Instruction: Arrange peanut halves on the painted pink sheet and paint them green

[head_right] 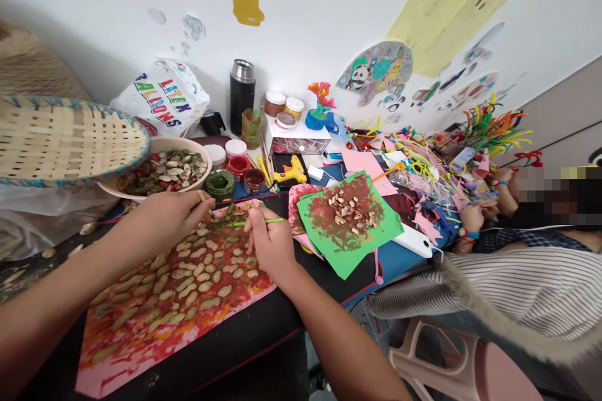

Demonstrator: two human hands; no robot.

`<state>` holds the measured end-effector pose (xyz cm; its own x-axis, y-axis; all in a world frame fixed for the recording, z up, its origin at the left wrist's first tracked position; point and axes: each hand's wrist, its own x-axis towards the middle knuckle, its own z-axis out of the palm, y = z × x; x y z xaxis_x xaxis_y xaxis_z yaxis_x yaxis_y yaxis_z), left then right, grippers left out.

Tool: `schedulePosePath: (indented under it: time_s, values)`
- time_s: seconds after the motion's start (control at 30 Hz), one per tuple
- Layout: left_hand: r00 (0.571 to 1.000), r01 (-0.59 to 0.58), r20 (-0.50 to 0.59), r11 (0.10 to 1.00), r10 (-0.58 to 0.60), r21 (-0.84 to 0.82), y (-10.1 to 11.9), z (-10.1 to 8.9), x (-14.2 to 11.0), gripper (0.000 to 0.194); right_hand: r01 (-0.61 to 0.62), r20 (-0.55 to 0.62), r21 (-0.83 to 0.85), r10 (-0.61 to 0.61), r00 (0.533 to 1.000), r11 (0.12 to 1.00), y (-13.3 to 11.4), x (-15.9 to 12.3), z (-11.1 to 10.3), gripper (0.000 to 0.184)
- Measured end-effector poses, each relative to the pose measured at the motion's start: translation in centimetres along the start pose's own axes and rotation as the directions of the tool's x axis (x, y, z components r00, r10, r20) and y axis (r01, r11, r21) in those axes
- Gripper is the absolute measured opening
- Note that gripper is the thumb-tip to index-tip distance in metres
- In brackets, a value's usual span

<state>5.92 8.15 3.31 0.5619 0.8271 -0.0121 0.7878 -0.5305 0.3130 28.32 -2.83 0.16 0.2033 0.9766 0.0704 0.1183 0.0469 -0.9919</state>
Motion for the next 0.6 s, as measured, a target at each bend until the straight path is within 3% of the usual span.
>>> schedulePosePath:
  time_s: [0.2, 0.37, 0.5, 0.6]
  values:
    - [0.991, 0.06, 0.123, 0.998, -0.061, 0.016, 0.4, -1.1, -0.2, 0.049, 0.027, -0.097, 0.065, -0.021, 0.995, 0.998, -2.7, 2.8, -1.3, 0.079]
    - [0.982, 0.065, 0.177, 0.998, -0.065, 0.006, 0.2, -1.4, -0.4, 0.048, 0.099, -0.07, 0.026, -0.096, 0.993, 0.995, -3.7, 5.8, -0.2, 0.078]
    - [0.976, 0.056, 0.211, 0.998, -0.053, -0.008, 0.2, -1.2, -0.4, 0.049, 0.153, 0.007, -0.11, -0.154, 0.988, 0.982, -3.1, 7.6, 0.9, 0.077]
    - [0.986, 0.048, 0.161, 0.998, -0.041, -0.04, -0.1, -0.7, -0.4, 0.047, 0.213, 0.081, -0.257, -0.199, 0.977, 0.943, -2.6, 8.6, 1.2, 0.074]
